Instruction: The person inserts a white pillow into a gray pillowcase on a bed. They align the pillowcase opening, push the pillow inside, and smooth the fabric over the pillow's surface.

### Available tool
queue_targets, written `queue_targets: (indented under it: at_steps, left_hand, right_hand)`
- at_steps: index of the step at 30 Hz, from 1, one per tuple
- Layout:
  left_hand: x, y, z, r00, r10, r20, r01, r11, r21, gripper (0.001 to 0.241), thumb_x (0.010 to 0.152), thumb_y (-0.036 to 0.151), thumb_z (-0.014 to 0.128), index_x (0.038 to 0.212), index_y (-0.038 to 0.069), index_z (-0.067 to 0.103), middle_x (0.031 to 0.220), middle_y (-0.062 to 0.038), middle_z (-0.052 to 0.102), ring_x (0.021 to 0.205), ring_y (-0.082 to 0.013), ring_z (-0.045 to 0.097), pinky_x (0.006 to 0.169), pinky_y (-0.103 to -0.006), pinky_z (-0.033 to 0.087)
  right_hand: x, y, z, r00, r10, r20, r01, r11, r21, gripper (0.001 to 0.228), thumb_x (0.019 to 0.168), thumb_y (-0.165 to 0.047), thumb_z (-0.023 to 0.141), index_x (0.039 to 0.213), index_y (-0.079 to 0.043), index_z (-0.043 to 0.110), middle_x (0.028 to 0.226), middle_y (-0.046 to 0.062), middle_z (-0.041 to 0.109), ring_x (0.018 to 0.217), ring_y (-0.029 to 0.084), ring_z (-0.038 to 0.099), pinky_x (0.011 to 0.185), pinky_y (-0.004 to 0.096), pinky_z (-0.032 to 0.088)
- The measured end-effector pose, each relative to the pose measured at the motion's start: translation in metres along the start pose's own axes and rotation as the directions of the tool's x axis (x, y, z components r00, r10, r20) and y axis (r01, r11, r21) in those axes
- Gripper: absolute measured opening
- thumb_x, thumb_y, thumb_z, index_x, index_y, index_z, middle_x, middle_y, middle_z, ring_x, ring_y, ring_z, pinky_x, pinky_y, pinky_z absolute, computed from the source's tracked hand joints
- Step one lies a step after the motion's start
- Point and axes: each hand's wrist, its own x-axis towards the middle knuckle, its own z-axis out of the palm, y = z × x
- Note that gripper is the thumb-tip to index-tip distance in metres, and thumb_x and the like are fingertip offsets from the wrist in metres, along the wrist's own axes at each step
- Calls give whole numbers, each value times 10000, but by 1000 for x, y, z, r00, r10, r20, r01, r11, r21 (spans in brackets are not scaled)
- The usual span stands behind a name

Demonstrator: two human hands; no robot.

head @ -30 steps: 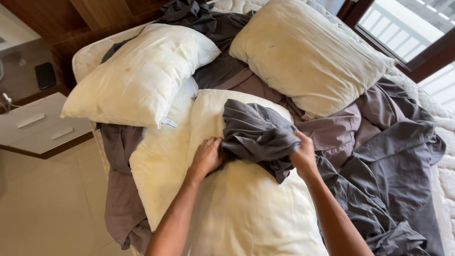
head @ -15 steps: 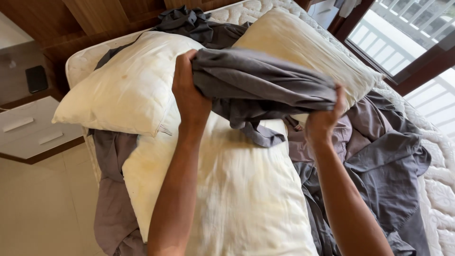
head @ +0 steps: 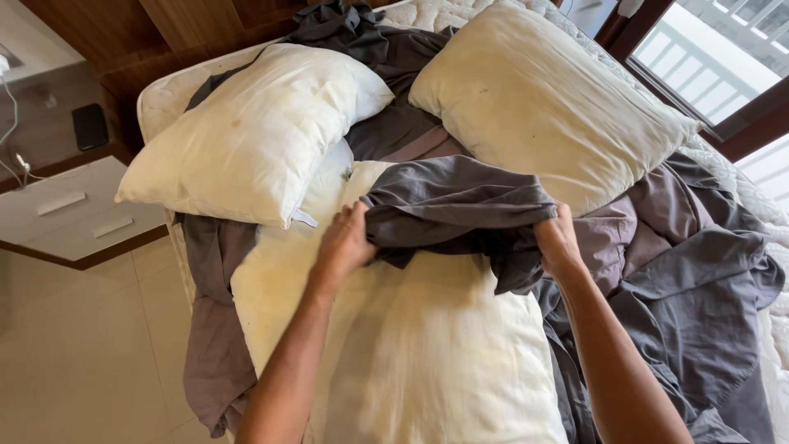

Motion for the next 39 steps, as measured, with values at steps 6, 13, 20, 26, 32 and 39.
queue_targets:
  at_steps: [6, 13, 20, 26, 32, 39]
  left_hand:
    - [27, 11, 59, 976, -128, 179, 121, 991, 48, 1035, 649, 345, 919, 1480, 123, 344, 1236, -293, 568, 1068, -471, 614, 819, -535, 535]
    - [154, -55, 112, 973, -71, -219, 69, 997, -20, 455, 810, 58, 642, 1248, 57, 518, 1003, -282, 699, 955, -492, 664, 829, -591, 518]
    - [192, 39, -59, 777, 142, -614, -331, 921, -206, 485, 888, 81, 757, 1308, 126, 520, 1252, -148, 643, 1178, -425, 616, 927, -492, 530]
    - [144, 10, -41, 868, 236, -437, -222, 971, 83, 474, 751, 69, 786, 1189, 143, 621, 1151, -115, 629, 1083, -381, 605, 875, -521, 451]
    - [113, -39, 14, 993, 105, -51, -101, 992, 77, 428, 778, 56, 743, 1188, 105, 629, 1237, -130, 596, 1230, -359, 560, 993, -502, 441]
    - [98, -12, -19, 947, 166, 273, -152, 986, -75, 297, 865, 220, 774, 1121, 106, 674, 1148, -159, 650, 1128, -370, 614, 936, -476, 473]
  right_hand:
    - [5, 81, 5, 984, 38, 175, 78, 789, -609, 669, 767, -73, 657, 1417, -30, 502, 1155, 215, 699, 1050, 292, 671, 899, 381, 532]
    - [126, 196, -49, 971, -129, 199, 234, 371, -899, 528, 861, -132, 611, 1373, -34, 527, 1127, 319, 666, 1048, 482, 628, 901, 511, 509]
    - [136, -83, 8, 840, -543, -1, 525, 811, -259, 706, 757, 247, 337, 1352, -118, 448, 1267, 194, 702, 1145, 270, 711, 866, 346, 605]
    - [120, -48, -7, 750, -654, 99, 562, 552, -616, 812, 834, 251, 430, 1574, -82, 456, 1399, 245, 609, 1182, 298, 650, 910, 336, 609]
    - [84, -42, 10, 806, -591, 17, 498, 663, -559, 488, 860, 177, 572, 1293, -28, 666, 1028, 120, 754, 920, 157, 684, 834, 285, 538]
    - [67, -91, 19, 927, -365, 90, 344, 725, -597, 538, 779, 205, 528, 1225, -30, 715, 914, 122, 725, 812, 145, 643, 642, 283, 479]
